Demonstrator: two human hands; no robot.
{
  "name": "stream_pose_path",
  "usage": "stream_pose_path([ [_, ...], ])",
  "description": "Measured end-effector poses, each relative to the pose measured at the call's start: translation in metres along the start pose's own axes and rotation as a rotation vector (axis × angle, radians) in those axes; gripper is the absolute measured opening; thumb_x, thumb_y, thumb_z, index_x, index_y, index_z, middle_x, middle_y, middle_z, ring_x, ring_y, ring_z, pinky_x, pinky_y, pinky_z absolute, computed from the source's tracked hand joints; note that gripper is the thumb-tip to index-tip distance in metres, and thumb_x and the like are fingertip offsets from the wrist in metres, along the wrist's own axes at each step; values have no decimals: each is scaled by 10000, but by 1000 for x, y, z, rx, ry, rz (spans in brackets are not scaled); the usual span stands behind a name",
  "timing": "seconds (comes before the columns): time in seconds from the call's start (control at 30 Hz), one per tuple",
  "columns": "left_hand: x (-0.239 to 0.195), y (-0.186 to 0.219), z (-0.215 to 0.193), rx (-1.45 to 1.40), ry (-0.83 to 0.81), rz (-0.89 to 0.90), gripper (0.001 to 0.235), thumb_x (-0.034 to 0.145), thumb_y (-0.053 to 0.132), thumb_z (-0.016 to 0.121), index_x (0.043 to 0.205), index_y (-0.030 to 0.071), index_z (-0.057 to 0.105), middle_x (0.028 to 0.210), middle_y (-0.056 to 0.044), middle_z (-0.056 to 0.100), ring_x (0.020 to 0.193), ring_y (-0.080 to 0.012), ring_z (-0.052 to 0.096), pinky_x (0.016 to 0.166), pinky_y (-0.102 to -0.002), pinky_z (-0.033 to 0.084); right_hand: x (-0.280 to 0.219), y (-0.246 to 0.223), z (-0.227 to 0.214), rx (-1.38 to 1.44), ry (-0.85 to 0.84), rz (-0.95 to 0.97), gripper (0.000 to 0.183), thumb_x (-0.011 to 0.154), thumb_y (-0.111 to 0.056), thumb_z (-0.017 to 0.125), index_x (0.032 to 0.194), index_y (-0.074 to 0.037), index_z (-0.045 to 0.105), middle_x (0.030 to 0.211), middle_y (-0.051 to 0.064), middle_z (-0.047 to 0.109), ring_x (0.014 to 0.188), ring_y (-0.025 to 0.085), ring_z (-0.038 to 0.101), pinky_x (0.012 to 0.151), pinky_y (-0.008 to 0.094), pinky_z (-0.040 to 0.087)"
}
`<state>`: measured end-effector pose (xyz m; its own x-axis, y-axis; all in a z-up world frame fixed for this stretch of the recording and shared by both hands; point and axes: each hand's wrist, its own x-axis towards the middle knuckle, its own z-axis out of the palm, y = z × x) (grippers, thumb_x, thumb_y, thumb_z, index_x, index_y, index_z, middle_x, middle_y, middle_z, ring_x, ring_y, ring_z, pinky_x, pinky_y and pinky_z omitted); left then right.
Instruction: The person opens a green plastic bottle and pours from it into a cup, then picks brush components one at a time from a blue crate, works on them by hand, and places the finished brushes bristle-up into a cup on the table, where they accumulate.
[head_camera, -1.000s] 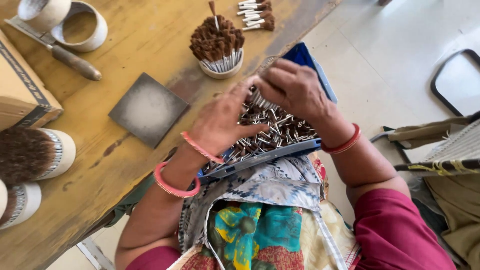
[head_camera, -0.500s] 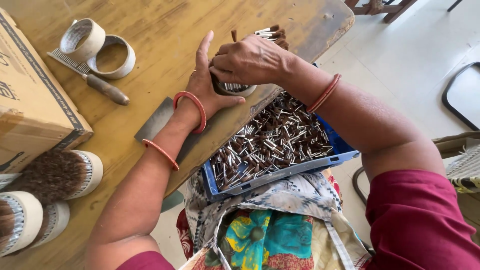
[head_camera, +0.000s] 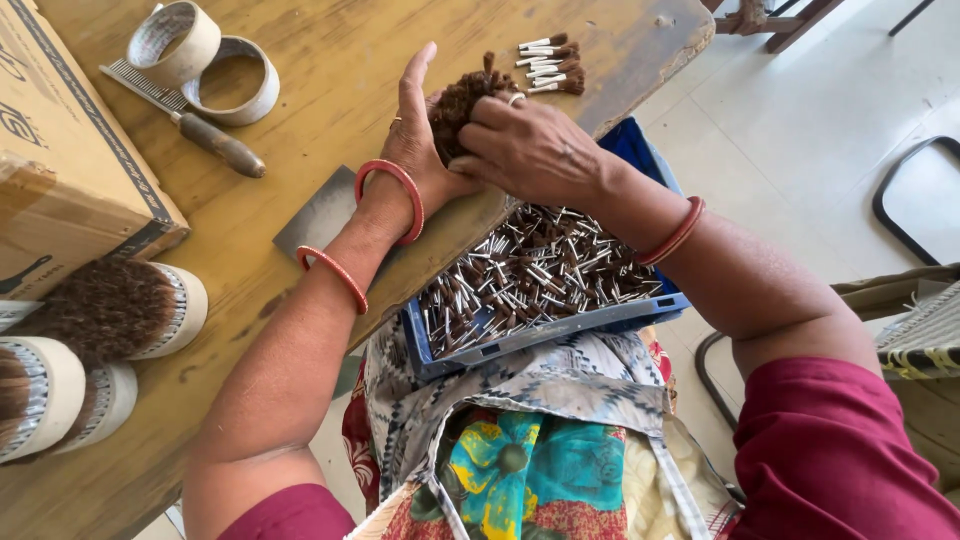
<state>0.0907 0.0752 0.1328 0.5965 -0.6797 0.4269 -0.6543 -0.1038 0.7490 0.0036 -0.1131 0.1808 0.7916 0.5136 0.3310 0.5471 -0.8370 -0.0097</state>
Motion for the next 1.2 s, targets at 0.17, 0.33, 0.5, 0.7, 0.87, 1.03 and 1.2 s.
stream_pose_path([
  [0.17, -5, -17, 0, -30, -6, -22, 1427, 780, 213, 1026, 1602, 183, -140, 1361, -185, 664, 1221, -337, 700, 1070, -448, 561, 3, -23, -15, -2, 263, 13, 649, 1078, -528, 557, 1476, -17, 526, 1496, 189, 526, 1374, 378, 505, 1131, 536, 394],
  [0.33, -1, -8, -1, -7, -74, -74, 1443, 765, 263, 1029, 1617, 194, -134, 1380, -196, 657, 1259, -348, 684, 1101, -449, 550, -3, 2, -21, 14, 95, 34, 760, 1107, -568, 430, 1625, -14, 387, 1635, 204, 416, 1506, 376, 417, 1212, 622, 232],
  [0.5, 0, -9, -5, 141, -71, -156, 1502, 654, 359, 1074, 1598, 210, -84, 1396, -201, 632, 1283, -398, 622, 1124, -480, 476, -11, 25, -24, 341, 285, 419, 721, 1114, -614, 320, 1641, -121, 336, 1682, 131, 426, 1589, 247, 397, 1356, 491, 315],
  [0.7, 1, -2, -6, 144, -115, -159, 1454, 654, 383, 1040, 1612, 209, -41, 1438, -214, 598, 1312, -402, 604, 1126, -481, 480, -4, 41, -8, 321, -14, 222, 719, 1126, -508, 456, 1672, -74, 285, 1700, 126, 397, 1592, 320, 366, 1323, 610, 161],
  [0.87, 1, -5, -7, 191, -77, -170, 1404, 658, 424, 1027, 1627, 196, 37, 1510, -237, 521, 1370, -411, 548, 1167, -492, 432, -26, 98, -17, 189, -86, 485, 971, 836, -380, 803, 1628, -129, 300, 1658, 155, 332, 1489, 379, 319, 1225, 505, 255],
  [1.03, 0, -12, -8, 162, -72, -153, 1326, 737, 636, 908, 1644, 155, 69, 1604, -254, 448, 1445, -419, 485, 1209, -493, 380, -27, 109, -1, 114, -196, 651, 755, 786, -318, 830, 1470, -205, 532, 1550, 88, 501, 1349, 407, 432, 1060, 528, 324],
  [1.2, -2, -16, -9, -11, 11, -116, 1206, 866, 789, 715, 1682, 122, 129, 1658, -256, 399, 1583, -382, 379, 1290, -509, 314, -44, 123, 53, 138, 141, 643, 107, 1050, -84, 676, 1098, -38, 760, 1095, 112, 704, 934, 264, 692, 851, 395, 600],
])
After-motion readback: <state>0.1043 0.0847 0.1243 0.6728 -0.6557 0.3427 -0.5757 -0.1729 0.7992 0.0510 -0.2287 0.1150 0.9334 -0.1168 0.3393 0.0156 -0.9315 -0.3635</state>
